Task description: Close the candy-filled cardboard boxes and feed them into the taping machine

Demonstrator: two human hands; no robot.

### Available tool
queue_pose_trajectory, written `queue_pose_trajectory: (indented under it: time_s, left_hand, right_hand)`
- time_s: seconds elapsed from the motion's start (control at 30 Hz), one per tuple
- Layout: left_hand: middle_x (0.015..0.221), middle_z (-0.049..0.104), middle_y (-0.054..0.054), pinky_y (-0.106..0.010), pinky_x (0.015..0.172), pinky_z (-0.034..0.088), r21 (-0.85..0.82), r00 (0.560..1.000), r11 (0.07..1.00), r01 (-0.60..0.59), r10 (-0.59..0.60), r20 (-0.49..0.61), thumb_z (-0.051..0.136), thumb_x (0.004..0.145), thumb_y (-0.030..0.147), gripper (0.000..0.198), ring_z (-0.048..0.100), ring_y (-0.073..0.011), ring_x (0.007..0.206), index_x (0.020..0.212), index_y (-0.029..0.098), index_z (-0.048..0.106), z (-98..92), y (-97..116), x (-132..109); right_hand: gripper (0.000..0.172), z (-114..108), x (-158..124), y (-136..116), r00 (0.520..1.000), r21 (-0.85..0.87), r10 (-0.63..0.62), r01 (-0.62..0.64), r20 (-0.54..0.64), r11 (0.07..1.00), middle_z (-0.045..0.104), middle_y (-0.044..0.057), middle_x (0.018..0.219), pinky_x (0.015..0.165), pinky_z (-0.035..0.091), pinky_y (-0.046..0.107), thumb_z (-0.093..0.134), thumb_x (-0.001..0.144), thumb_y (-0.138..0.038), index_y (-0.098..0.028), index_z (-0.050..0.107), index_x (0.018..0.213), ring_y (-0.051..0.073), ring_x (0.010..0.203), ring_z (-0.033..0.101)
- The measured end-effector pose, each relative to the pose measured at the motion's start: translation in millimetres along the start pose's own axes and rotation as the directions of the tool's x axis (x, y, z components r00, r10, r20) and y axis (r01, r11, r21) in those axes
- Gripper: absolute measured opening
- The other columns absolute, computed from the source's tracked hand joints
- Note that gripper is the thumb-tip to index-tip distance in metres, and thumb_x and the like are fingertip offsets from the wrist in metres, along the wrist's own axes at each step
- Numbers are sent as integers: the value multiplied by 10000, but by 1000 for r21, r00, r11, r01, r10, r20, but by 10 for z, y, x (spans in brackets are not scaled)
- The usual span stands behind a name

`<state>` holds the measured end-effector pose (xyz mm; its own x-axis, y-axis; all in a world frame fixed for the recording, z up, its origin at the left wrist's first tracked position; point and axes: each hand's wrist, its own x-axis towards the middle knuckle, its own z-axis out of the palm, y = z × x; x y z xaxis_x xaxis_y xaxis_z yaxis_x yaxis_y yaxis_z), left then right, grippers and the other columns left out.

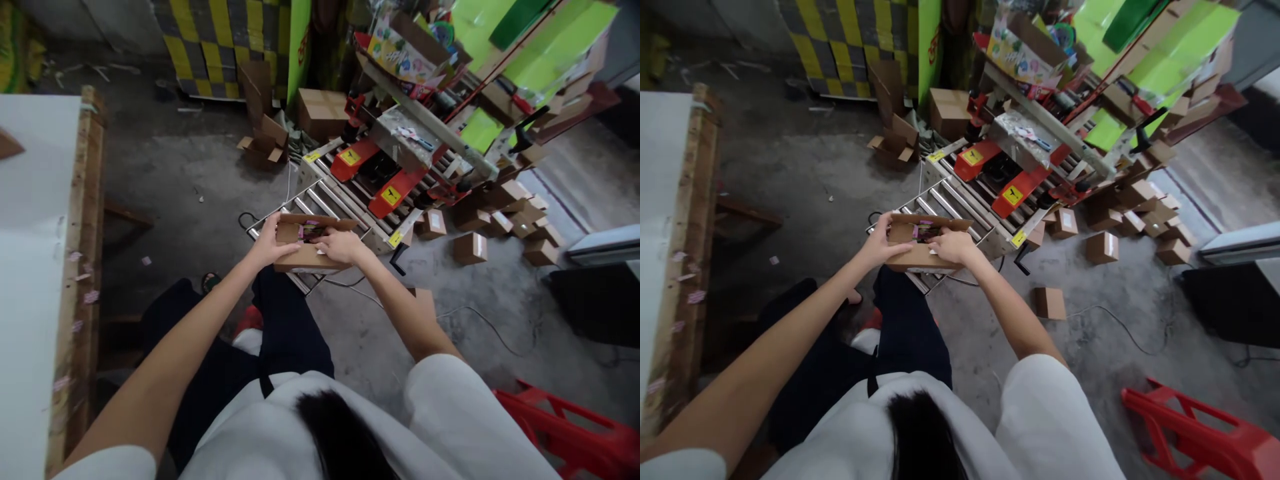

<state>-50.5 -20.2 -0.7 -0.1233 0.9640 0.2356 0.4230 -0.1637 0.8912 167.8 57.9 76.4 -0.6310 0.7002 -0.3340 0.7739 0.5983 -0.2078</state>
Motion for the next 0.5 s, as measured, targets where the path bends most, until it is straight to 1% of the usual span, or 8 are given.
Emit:
queue_pose_trajectory:
  time_s: [0.07, 0.1, 0.17, 0.2, 0.23, 0.3, 0.4, 0.5]
  left_hand:
    - [1290, 562, -142, -443, 1047, 466, -8, 1000, 1000, -1, 0, -28, 830, 671, 489, 826, 569, -295, 1204, 1322, 177, 428, 29, 30, -8]
    - [1263, 571, -130, -436, 1037, 469, -4, 999, 1000, -5, 5, -46, 831, 670, 488, 792, 578, -286, 1179, 1288, 179, 444, 41, 49, -15]
    - [1205, 589, -110, -420, 1019, 472, 13, 996, 1000, -22, 23, -83, 829, 676, 487, 720, 591, -270, 1131, 1220, 180, 470, 55, 91, -32]
    - [1172, 598, -100, -411, 1013, 472, 27, 995, 999, -30, 33, -98, 825, 684, 485, 674, 596, -262, 1108, 1180, 182, 483, 54, 110, -44]
    - [1143, 606, -91, -403, 1009, 471, 46, 993, 998, -35, 40, -115, 817, 697, 478, 621, 599, -255, 1092, 1139, 188, 493, 51, 129, -59]
    - [1115, 618, -80, -402, 1015, 460, 102, 985, 994, -35, 51, -167, 782, 741, 444, 482, 595, -250, 1088, 1052, 204, 502, 44, 166, -108]
    - [1124, 624, -92, -430, 1034, 433, 208, 964, 977, -49, 101, -247, 687, 821, 386, 277, 575, -262, 1107, 911, 217, 486, 101, 246, -249]
    - [1110, 608, -130, -463, 1005, 430, 299, 926, 954, 30, 86, -369, 605, 885, 383, 216, 558, -290, 1089, 869, 211, 476, 296, 381, -444]
  right_hand:
    - [374, 166, -130, 7, 971, 35, 15, -7, -237, 999, 617, 100, 1265, 939, 512, 404, 491, 986, -463, -307, 712, 1244, 294, 1117, 624]
    - [421, 266, -195, 12, 925, 64, 39, -16, -378, 998, 588, 129, 1300, 972, 503, 413, 490, 982, -480, -260, 681, 1286, 302, 1169, 594]
    - [553, 456, -289, 16, 788, 117, 102, -38, -608, 992, 506, 194, 1398, 1106, 410, 488, 495, 967, -524, -165, 595, 1376, 337, 1310, 489]
    - [612, 533, -312, 13, 733, 129, 117, -41, -670, 991, 468, 216, 1442, 1170, 317, 545, 492, 962, -544, -136, 550, 1416, 357, 1372, 422]
    - [640, 591, -318, 11, 707, 127, 113, -33, -699, 991, 452, 219, 1467, 1205, 215, 597, 483, 963, -555, -132, 523, 1441, 372, 1411, 370]
    - [584, 646, -290, 26, 727, 108, 51, 32, -685, 994, 520, 180, 1430, 1222, 91, 637, 457, 980, -549, -180, 547, 1423, 358, 1409, 379]
    - [400, 588, -183, 144, 799, 66, -109, 183, -591, 981, 679, 108, 1211, 1241, 158, 557, 452, 1003, -473, -240, 683, 1232, 275, 1249, 544]
    - [316, 446, -58, 299, 819, 10, -203, 247, -536, 969, 724, 58, 1125, 1248, 181, 507, 463, 1010, -397, -270, 737, 1102, 241, 1201, 576]
